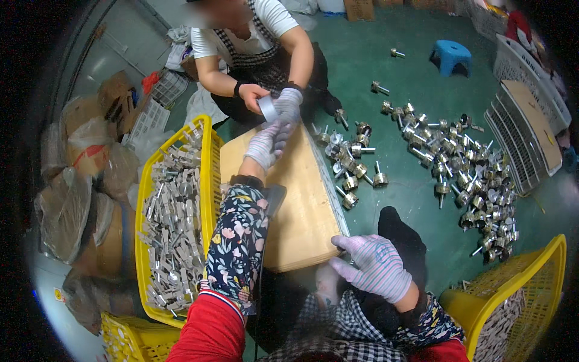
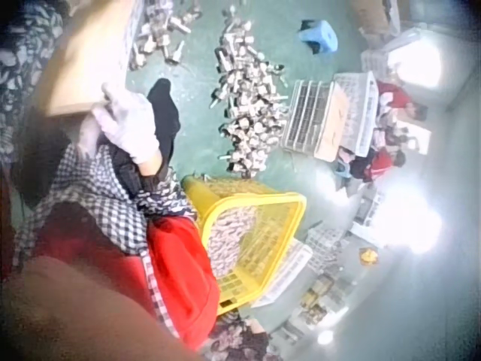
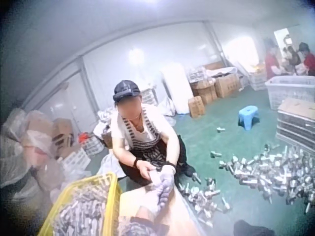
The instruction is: Assembling metal cabinet hinges on a cardboard jig.
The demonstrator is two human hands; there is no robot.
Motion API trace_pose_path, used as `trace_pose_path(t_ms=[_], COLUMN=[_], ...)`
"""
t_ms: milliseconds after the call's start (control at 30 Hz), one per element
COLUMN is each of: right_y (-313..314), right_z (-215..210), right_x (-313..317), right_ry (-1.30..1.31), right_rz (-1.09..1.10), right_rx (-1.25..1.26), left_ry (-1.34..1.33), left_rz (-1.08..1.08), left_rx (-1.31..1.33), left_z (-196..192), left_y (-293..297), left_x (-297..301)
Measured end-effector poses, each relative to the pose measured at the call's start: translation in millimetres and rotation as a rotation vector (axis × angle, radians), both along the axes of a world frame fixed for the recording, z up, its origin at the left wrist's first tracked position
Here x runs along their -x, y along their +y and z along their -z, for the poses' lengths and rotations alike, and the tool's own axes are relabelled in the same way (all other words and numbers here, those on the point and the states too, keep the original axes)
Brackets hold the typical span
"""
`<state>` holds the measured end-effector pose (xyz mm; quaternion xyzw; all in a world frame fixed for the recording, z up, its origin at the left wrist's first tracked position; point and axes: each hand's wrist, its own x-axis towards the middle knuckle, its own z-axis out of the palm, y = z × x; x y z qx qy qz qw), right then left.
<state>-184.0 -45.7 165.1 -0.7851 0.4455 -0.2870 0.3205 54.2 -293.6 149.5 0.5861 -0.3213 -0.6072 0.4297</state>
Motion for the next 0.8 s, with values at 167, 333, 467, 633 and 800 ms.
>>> trace_pose_path(t_ms=[167, 333, 467, 633, 800], right_y=[1.7, 3.3, 6.8, 17.1, 33.8], right_z=[1.9, 7.9, 2.0, 7.0, 10.5], right_x=[-8.2, -18.1, -16.7, -9.8, -5.3], right_ry=[0.012, -0.009, 0.07, 0.189, 0.422], right_rz=[-0.013, 0.037, 0.09, 0.12, 0.09], right_rx=[-0.009, -0.056, -0.017, 0.082, 0.195], left_ry=[0.009, 0.282, 0.251, 0.244, 0.444], left_rz=[0.018, -0.089, -0.07, -0.099, -0.169], left_rx=[0.003, 0.009, -0.028, -0.169, -0.215], left_z=[10.1, 39.1, 57.4, 92.4, 117.9], left_y=[18.0, 71.6, 144.3, 254.4, 289.0], left_x=[10.8, 7.3, 18.7, 35.9, 47.6])
